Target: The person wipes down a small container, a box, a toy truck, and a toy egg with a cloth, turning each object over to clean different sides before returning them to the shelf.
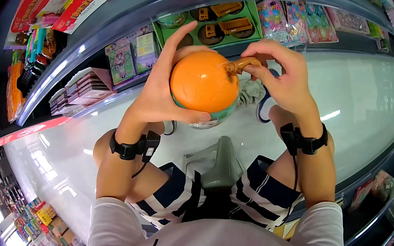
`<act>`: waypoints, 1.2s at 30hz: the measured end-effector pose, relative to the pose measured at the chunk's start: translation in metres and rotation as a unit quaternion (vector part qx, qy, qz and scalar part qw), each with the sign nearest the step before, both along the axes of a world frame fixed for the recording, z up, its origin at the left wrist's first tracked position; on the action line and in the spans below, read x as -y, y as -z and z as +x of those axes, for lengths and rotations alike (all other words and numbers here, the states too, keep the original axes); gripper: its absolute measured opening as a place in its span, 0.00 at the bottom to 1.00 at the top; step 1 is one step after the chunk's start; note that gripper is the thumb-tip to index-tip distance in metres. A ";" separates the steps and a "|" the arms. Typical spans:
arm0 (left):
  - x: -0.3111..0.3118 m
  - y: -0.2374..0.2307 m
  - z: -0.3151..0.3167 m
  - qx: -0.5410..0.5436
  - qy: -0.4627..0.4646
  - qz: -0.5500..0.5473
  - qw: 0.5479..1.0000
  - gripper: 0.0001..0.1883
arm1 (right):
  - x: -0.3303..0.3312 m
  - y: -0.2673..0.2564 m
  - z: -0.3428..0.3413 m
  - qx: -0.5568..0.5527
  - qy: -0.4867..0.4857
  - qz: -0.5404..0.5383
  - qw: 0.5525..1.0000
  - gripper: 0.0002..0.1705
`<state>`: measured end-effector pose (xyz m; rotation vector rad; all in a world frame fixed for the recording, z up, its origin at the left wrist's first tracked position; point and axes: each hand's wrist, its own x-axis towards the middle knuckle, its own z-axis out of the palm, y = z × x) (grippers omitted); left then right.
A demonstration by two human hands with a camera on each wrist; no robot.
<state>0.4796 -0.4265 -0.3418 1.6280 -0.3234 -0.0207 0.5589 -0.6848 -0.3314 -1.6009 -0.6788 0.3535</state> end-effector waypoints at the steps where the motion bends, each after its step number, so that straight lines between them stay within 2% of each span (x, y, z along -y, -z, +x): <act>1: -0.001 0.000 0.000 -0.007 0.000 0.001 1.000 0.71 | 0.000 -0.001 -0.002 0.113 0.023 -0.010 0.993 0.13; 2: -0.002 0.001 0.000 -0.015 0.000 0.002 1.000 0.71 | 0.000 -0.002 -0.003 0.224 0.046 -0.020 0.973 0.14; 3: -0.003 0.001 0.000 -0.016 0.000 0.002 1.000 0.71 | -0.001 -0.002 -0.002 0.222 0.046 -0.020 0.974 0.14; 5: -0.003 0.001 0.000 -0.042 0.013 -0.023 0.999 0.71 | -0.003 -0.004 0.000 0.347 0.060 0.014 0.936 0.18; 6: -0.003 0.000 0.001 -0.043 0.013 -0.023 0.999 0.71 | -0.002 -0.004 0.001 0.346 0.061 0.014 0.936 0.18; 8: -0.003 -0.003 0.001 -0.091 0.028 -0.061 0.994 0.70 | 0.001 -0.005 0.001 0.425 0.039 -0.004 0.904 0.20; 14: 0.000 -0.007 -0.002 -0.163 0.040 -0.080 0.983 0.69 | 0.008 -0.002 0.001 0.419 0.000 -0.006 0.908 0.20; 23: 0.000 0.001 0.003 -0.174 0.047 -0.074 0.981 0.67 | 0.014 -0.004 0.004 0.438 -0.057 -0.018 0.897 0.18; 26: 0.001 -0.001 0.005 -0.185 0.052 -0.057 0.980 0.67 | 0.013 -0.005 -0.003 0.415 -0.037 -0.051 0.908 0.16; 33: 0.004 -0.001 0.005 -0.183 0.050 -0.044 0.981 0.65 | 0.012 0.000 -0.004 0.404 -0.031 -0.047 0.913 0.17; 36: 0.005 -0.001 0.004 -0.182 0.044 -0.033 0.982 0.64 | 0.010 -0.003 -0.009 0.367 -0.015 -0.053 0.928 0.16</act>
